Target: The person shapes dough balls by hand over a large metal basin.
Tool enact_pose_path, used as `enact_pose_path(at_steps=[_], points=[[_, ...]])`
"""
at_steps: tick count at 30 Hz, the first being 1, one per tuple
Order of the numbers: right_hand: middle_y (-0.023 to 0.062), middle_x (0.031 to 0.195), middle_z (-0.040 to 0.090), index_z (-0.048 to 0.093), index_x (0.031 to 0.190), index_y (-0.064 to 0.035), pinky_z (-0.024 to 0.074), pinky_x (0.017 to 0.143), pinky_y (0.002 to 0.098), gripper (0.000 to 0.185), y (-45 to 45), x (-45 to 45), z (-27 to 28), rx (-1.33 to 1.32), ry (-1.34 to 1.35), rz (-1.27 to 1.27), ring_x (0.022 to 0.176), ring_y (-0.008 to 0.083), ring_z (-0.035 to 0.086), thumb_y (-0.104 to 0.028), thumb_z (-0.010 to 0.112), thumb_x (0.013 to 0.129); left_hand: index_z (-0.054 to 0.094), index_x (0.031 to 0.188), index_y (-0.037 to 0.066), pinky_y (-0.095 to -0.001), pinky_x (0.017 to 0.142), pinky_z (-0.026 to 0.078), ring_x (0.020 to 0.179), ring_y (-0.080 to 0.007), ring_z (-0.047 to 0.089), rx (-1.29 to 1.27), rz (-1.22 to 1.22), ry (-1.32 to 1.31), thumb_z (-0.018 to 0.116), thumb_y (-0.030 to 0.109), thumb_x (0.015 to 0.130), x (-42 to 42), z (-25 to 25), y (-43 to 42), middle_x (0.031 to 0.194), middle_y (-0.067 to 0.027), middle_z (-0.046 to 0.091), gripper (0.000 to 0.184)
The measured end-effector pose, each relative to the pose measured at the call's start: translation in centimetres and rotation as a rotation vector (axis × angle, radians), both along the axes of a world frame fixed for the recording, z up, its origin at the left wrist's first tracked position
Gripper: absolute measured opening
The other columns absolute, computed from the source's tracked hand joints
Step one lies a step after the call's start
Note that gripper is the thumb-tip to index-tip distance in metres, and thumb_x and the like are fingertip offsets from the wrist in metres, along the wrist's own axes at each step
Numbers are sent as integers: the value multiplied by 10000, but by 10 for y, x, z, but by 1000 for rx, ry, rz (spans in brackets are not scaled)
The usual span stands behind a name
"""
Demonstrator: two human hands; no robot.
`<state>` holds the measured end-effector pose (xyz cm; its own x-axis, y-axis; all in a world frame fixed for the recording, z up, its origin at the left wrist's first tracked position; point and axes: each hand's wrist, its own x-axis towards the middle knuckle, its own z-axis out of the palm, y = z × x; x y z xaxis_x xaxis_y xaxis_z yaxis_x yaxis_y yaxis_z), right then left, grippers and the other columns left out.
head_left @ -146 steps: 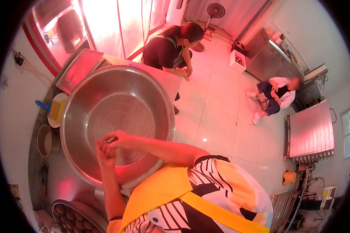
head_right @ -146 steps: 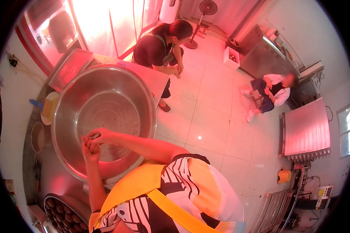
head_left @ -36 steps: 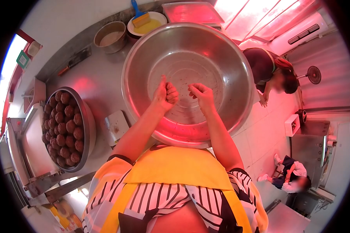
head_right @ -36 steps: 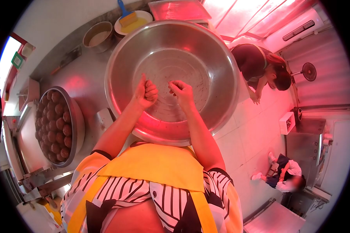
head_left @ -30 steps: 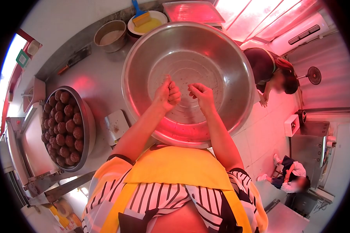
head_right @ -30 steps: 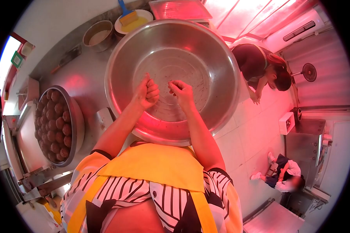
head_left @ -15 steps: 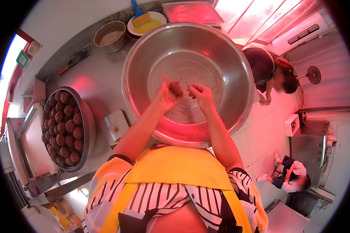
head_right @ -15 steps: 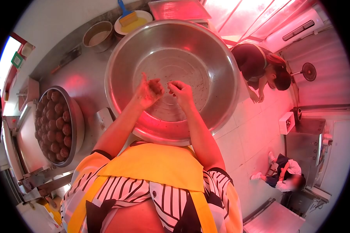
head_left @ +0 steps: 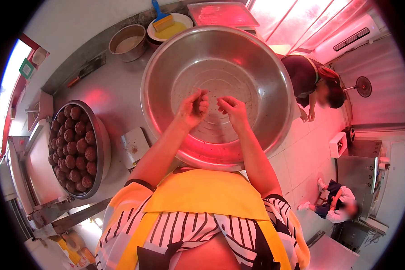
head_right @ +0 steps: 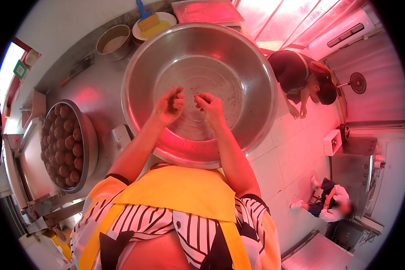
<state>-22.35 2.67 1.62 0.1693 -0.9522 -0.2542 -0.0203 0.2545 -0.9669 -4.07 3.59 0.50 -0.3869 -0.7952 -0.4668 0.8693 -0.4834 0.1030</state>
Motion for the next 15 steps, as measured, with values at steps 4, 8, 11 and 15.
enact_pose_path(at_steps=[4, 8, 11, 15], points=[[37, 816, 644, 656, 962, -2, 422, 623, 238, 241, -1, 0, -4, 3, -4, -5, 701, 102, 572, -211, 641, 841, 517, 711, 112, -216, 370, 224, 442, -93, 341, -22, -27, -29, 542, 425, 905, 0, 2, 2, 583, 6, 415, 370], [19, 801, 638, 658, 954, -13, 415, 614, 237, 257, -1, 1, -5, -3, -5, -3, 689, 93, 570, -238, 645, 832, 418, 645, 156, -231, 360, 145, 384, -85, 252, -41, -55, -103, 471, 499, 918, -2, 7, 4, 510, 34, 311, 441], [17, 799, 636, 658, 952, -13, 415, 614, 236, 252, -1, 1, -6, -5, 4, 6, 690, 92, 569, -234, 644, 833, 383, 627, 169, -235, 362, 136, 376, -85, 217, -62, -80, -132, 451, 512, 922, -4, 6, 4, 496, 47, 258, 457], [15, 794, 633, 658, 952, -14, 416, 614, 235, 242, -1, 2, -5, 4, -3, 10, 689, 91, 568, -224, 641, 833, 379, 623, 171, -241, 359, 132, 367, -86, 200, -107, -95, -171, 449, 509, 925, -4, 10, 6, 491, 48, 254, 458]])
